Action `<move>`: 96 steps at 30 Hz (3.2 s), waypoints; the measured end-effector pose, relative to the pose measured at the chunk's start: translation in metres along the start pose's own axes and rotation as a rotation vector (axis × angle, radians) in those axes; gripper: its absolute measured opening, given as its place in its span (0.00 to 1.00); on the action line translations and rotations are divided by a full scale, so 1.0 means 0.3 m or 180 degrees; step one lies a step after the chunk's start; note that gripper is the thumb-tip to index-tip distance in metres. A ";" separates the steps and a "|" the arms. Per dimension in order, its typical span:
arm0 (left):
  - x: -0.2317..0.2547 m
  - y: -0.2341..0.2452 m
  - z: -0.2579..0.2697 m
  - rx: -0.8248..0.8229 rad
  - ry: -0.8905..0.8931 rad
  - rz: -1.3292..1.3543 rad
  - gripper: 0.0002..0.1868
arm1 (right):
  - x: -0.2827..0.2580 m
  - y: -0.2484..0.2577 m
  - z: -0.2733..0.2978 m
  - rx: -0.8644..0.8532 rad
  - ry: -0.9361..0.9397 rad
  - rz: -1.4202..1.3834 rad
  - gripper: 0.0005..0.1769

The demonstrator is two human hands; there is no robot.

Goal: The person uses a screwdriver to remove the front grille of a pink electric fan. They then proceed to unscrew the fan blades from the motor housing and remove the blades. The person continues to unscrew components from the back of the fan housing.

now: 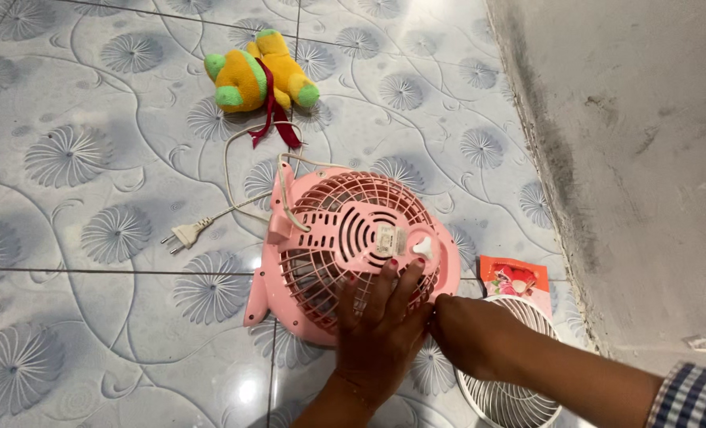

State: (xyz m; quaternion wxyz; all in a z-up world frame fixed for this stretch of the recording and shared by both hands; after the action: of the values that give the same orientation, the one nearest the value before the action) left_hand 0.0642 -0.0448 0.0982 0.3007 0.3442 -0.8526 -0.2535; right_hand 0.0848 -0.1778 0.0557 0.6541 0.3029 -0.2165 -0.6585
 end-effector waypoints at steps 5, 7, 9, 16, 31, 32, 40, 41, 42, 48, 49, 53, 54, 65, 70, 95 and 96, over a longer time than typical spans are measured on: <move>-0.003 -0.019 0.007 -0.0005 0.0111 0.0054 0.07 | 0.024 -0.011 -0.047 -0.0106 0.0361 -0.0582 0.24; -0.004 -0.019 0.014 0.0026 0.0120 0.0084 0.07 | 0.063 -0.044 -0.045 -0.0483 -0.0084 -0.1621 0.24; -0.001 -0.023 0.021 0.0000 0.0084 0.0034 0.06 | 0.125 -0.107 0.007 -0.1078 -0.1233 -0.3305 0.25; 0.005 -0.020 0.019 0.0024 -0.0037 -0.0139 0.08 | 0.106 -0.152 -0.020 -0.1495 -0.1887 -0.4080 0.19; 0.005 0.010 0.018 0.0072 -0.0161 -0.0445 0.07 | 0.065 -0.071 -0.172 -0.0242 0.0474 -0.0221 0.13; 0.005 0.010 0.016 0.0078 -0.0155 -0.0488 0.07 | 0.072 -0.056 -0.140 -0.0266 0.0336 -0.0131 0.12; 0.012 -0.002 0.032 -0.0076 -0.0142 -0.0478 0.17 | -0.130 -0.053 -0.033 -0.0440 0.1746 0.2474 0.03; 0.010 0.001 0.034 -0.0083 -0.0145 -0.0475 0.18 | -0.132 -0.051 -0.036 -0.0427 0.1871 0.2598 0.03; 0.011 0.001 0.033 -0.0078 -0.0151 -0.0453 0.19 | -0.126 -0.054 -0.028 -0.0417 0.1973 0.2728 0.03; 0.005 -0.005 0.036 0.0084 -0.0124 -0.0324 0.14 | -0.100 -0.031 -0.007 -0.0056 0.1720 0.2195 0.03; 0.007 -0.012 0.040 0.0064 -0.0111 -0.0307 0.14 | -0.091 -0.046 -0.001 -0.0172 0.1665 0.2024 0.07; 0.000 -0.018 0.040 0.0136 -0.0078 -0.0229 0.13 | -0.048 -0.057 -0.006 -0.0190 0.1214 0.0924 0.10; 0.000 -0.018 0.040 0.0152 -0.0090 -0.0279 0.13 | -0.028 -0.051 -0.017 -0.0093 0.1033 0.0543 0.08; -0.012 -0.022 0.054 0.0129 -0.0148 -0.0341 0.10 | 0.096 -0.104 -0.036 -0.0284 -0.1207 -0.2838 0.10; -0.008 -0.029 0.054 0.0089 -0.0190 -0.0342 0.10 | 0.072 -0.093 0.066 -0.1259 -0.1650 -0.4141 0.28; 0.003 -0.026 0.046 0.0147 -0.0373 -0.0758 0.10 | 0.075 -0.029 -0.089 0.0157 -0.0157 -0.0489 0.14; 0.003 -0.027 0.045 0.0147 -0.0363 -0.0739 0.10 | 0.060 -0.013 -0.073 0.0244 -0.0065 -0.0337 0.15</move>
State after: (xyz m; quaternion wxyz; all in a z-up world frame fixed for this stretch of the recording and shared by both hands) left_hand 0.0579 -0.0476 0.0839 0.2123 0.4323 -0.8283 -0.2861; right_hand 0.0976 -0.1929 0.0352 0.6040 0.3321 -0.2319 -0.6864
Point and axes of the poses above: each hand's wrist, its own z-axis away from the middle knuckle, its own y-axis out of the back of the hand, x = y × z, the point moved 9 cm from there along -z, towards the middle knuckle, and after that the axes turned 4 degrees about y, right-handed, at the moved point
